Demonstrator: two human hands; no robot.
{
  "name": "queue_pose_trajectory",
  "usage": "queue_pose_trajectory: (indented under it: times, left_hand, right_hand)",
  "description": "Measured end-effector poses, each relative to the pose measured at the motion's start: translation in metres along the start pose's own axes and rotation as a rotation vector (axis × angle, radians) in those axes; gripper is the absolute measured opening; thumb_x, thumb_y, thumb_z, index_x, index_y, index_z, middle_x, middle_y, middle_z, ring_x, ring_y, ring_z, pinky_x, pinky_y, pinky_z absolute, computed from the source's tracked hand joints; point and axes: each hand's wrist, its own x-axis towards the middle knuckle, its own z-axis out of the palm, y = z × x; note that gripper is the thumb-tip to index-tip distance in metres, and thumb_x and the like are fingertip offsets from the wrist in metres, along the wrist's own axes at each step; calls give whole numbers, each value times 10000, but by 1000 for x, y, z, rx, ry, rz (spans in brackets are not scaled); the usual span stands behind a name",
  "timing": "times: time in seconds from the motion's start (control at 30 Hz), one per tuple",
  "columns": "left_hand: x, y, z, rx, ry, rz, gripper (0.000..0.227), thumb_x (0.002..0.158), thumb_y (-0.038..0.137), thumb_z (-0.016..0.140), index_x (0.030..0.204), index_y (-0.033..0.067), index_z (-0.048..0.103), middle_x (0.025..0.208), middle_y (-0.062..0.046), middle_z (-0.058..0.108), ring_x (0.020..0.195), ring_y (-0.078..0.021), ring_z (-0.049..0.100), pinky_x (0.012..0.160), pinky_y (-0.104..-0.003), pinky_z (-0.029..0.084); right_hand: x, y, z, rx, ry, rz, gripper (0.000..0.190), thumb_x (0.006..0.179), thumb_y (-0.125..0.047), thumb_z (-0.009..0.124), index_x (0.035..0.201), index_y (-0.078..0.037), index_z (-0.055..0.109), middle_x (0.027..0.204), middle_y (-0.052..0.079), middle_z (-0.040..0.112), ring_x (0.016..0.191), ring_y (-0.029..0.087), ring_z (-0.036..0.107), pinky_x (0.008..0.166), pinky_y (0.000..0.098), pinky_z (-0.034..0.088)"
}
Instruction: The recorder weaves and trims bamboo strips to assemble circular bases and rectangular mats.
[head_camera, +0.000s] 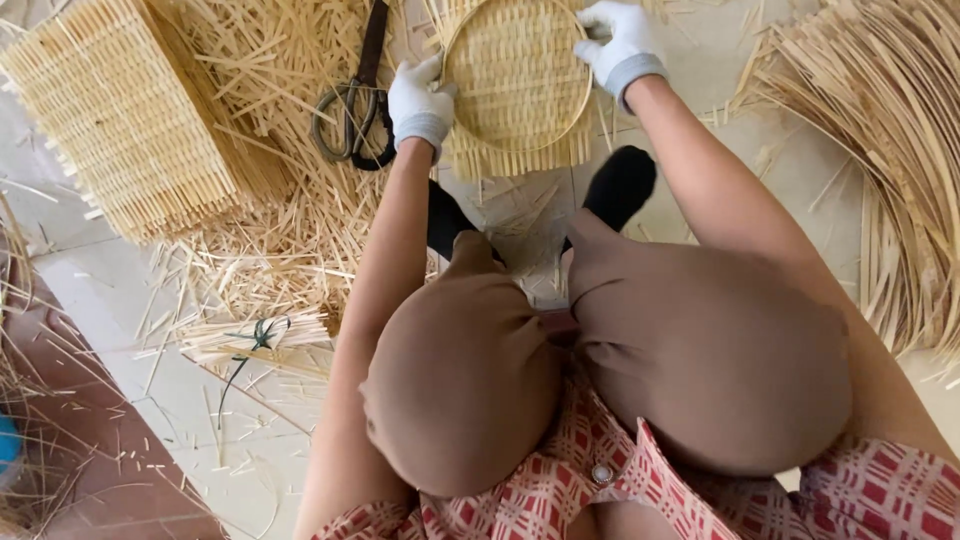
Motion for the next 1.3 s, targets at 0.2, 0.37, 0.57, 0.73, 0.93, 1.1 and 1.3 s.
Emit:
queue_pose_trajectory:
  times: [0.2,0.37,0.57,0.73,0.93,1.1,1.3]
  left_hand:
    - [-17,-35,4,-228,-118,38,480,790,78,779,1261,146,721,1175,-96,738,1017,-196,740,907,-295,572]
    - [-70,-37,2,-133,-134,34,483,790,99,775,1270,137,737,1071,-112,776,863,-169,741,859,-280,571]
    - [-80,-43,8,-316,-139,-87,491,789,79,756,1278,102,717,1095,-97,775,829,-151,720,826,-280,569]
    - [-79,-53,9,-351,-129,-52,457,798,92,774,1251,69,724,1081,-104,786,875,-151,726,840,-280,570]
    - [-55,14,-33,39,-27,268,238,831,218,839,1019,80,792,1019,-127,755,932,-284,688,856,-391,540]
    - [-14,42,10,91,-152,446,159,938,178,728,1068,93,764,1016,-97,683,990,-278,635,885,-403,525]
    - [3,22,48,260,-86,957,401,835,18,662,1231,69,696,1152,-77,620,1053,-303,556,886,-428,501]
  right_hand:
    - [-39,4,8,196,-57,167,366,895,-66,805,1251,-85,724,1109,87,758,1004,220,745,873,355,610]
    - [-91,-13,-1,230,-57,171,344,862,1,789,1199,-42,737,1105,99,773,988,207,740,849,342,597]
    - [-83,-25,-9,278,-153,335,288,878,11,769,1160,-49,761,1021,84,779,912,166,736,802,302,602]
    - [-82,-26,-14,214,-153,288,275,868,-41,798,1139,-79,766,1009,68,776,902,176,733,804,326,582]
    - [-59,-92,-26,-181,-52,57,211,816,-171,894,1003,-121,808,986,96,700,888,254,676,804,401,544]
    - [-45,-63,15,-14,-5,-119,251,886,-66,776,1122,-150,795,1056,59,687,970,235,672,884,357,577]
    - [-49,-80,16,-320,87,-332,338,855,38,670,1144,-101,777,1085,94,708,1037,343,639,865,420,552]
